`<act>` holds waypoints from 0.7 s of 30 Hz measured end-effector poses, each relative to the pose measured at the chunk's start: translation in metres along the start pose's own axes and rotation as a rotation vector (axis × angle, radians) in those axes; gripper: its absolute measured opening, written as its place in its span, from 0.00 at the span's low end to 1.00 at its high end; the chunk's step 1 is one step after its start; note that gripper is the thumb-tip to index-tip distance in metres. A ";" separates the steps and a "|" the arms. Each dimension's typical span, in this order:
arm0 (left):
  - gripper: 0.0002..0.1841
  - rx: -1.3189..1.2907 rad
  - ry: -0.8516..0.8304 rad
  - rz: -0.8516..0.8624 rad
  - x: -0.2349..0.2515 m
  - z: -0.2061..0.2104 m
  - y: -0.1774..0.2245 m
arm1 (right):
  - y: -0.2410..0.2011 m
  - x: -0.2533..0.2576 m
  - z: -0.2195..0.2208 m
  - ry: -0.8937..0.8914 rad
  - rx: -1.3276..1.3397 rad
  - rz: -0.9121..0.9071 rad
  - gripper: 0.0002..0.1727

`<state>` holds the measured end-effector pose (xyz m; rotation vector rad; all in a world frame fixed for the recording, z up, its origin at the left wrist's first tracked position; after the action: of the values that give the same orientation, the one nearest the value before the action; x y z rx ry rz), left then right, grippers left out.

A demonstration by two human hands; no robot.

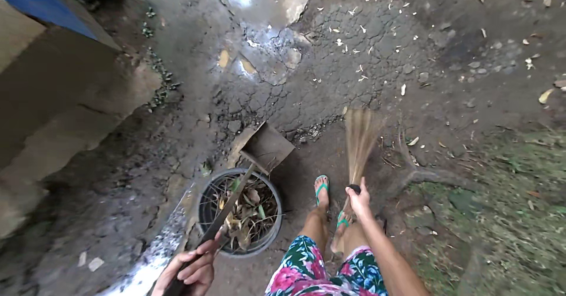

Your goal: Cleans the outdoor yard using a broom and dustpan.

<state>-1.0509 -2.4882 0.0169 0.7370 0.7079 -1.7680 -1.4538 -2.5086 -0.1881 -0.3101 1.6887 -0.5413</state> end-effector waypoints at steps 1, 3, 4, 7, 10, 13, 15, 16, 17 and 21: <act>0.21 0.008 -0.002 -0.006 0.006 0.003 0.004 | -0.007 -0.005 -0.002 0.046 -0.025 -0.083 0.52; 0.20 0.039 -0.011 -0.024 0.019 0.009 0.012 | -0.022 -0.017 -0.006 0.076 -0.036 -0.136 0.54; 0.20 0.062 -0.009 -0.025 0.027 0.011 0.015 | -0.029 -0.021 -0.008 0.047 -0.045 -0.107 0.54; 0.18 0.101 -0.005 -0.035 0.055 0.023 0.014 | -0.034 -0.025 -0.008 -0.143 -0.021 0.090 0.50; 0.17 0.121 -0.015 -0.072 0.087 0.043 0.013 | -0.045 0.001 -0.014 -0.230 0.149 0.281 0.37; 0.16 0.149 0.000 -0.094 0.122 0.066 0.008 | -0.054 0.045 -0.043 -0.082 0.210 0.240 0.27; 0.16 0.144 -0.013 -0.134 0.144 0.082 0.000 | -0.051 0.054 -0.059 0.027 0.216 0.132 0.36; 0.15 0.132 -0.027 -0.155 0.156 0.090 -0.005 | -0.048 0.050 -0.062 0.055 0.215 0.095 0.41; 0.15 0.123 -0.035 -0.173 0.166 0.097 -0.011 | -0.043 0.040 -0.064 0.081 0.221 0.074 0.46; 0.14 0.118 -0.063 -0.223 0.214 0.128 -0.040 | -0.036 0.006 -0.063 0.210 0.442 0.072 0.45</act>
<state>-1.1649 -2.7005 -0.0603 0.6992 0.6686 -2.0414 -1.5198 -2.5313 -0.1669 0.1313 1.7186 -0.8971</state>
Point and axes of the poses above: each hand's wrist, its own x-axis towards the middle knuckle, its own z-axis out of the palm, y = z × x, the point moved 4 cm from there along x, towards the middle knuckle, and after that the axes turned 9 degrees about -y, right-handed, at the moved point
